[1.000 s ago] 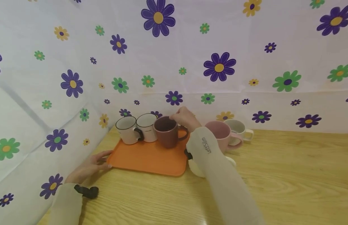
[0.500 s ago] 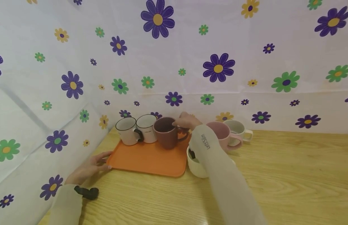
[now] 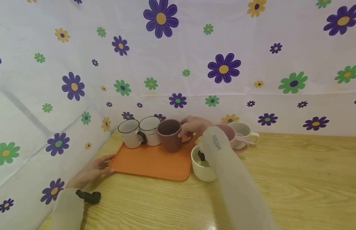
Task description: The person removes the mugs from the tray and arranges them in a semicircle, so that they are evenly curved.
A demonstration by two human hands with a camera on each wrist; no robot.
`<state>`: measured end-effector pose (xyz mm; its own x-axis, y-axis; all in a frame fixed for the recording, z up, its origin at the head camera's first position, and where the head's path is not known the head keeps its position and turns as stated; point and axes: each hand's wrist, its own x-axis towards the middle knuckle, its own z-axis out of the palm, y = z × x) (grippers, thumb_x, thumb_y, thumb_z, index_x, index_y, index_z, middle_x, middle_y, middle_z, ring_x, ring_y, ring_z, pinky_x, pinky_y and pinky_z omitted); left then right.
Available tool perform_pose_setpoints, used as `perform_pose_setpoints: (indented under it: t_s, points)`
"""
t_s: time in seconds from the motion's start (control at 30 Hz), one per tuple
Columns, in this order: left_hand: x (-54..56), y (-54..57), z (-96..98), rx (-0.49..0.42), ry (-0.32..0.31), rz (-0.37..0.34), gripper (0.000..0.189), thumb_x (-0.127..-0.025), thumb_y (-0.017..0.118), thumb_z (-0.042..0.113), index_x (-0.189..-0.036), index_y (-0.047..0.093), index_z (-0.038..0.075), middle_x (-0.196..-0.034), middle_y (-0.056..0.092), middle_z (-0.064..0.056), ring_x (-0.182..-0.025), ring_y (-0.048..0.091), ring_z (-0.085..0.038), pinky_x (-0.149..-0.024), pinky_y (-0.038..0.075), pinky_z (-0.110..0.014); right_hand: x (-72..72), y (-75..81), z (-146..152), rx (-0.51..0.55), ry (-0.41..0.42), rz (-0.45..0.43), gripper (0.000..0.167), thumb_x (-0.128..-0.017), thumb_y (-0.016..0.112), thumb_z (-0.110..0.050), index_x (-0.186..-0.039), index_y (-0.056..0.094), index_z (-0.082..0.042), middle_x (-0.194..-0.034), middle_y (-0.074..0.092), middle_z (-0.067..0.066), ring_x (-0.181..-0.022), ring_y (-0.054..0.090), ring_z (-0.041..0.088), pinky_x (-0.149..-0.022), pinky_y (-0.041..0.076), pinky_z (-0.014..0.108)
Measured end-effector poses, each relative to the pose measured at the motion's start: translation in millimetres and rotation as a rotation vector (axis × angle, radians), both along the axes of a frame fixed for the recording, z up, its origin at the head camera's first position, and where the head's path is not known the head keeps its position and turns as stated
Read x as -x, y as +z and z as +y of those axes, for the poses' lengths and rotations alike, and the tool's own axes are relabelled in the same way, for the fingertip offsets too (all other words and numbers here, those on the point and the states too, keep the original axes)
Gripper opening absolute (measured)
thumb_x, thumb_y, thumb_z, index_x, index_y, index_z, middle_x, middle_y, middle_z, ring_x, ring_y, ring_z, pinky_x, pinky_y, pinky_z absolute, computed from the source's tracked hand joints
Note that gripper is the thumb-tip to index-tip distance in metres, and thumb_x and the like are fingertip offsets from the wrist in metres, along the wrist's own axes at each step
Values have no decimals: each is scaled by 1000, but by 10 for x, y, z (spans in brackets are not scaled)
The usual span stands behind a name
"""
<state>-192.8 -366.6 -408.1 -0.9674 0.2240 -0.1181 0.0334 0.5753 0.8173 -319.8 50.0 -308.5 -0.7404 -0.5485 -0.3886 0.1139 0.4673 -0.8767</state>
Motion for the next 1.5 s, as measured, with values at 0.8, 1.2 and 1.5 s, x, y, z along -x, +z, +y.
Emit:
perform_pose_setpoints:
  t_s: [0.8,1.2,1.5]
  points:
    - [-6,1,28,12,7,-4,71,-96,70,11,-152,33,-10,-145,43,-34,-124,52,-46,-102,44,-58,-140,362,131,-45,-141,275,66,-95,69,-10,-151,37,3,-129,54,21,-72,48,20,-57,41,26]
    - [0,-10,-32,-6,7,-21,72,-97,69,12,-154,30,-9,-145,43,-35,-124,52,-45,-98,47,-53,-298,658,436,-16,-205,355,56,-97,69,-16,-146,46,-2,-113,59,17,-64,47,17,-56,41,25]
    - [9,5,5,26,7,-14,72,-97,68,12,-154,30,-9,-147,41,-35,-126,50,-48,-103,41,-61,-365,748,630,-14,-234,390,51,-98,69,-19,-141,49,-3,-111,57,15,-68,50,18,-55,42,24]
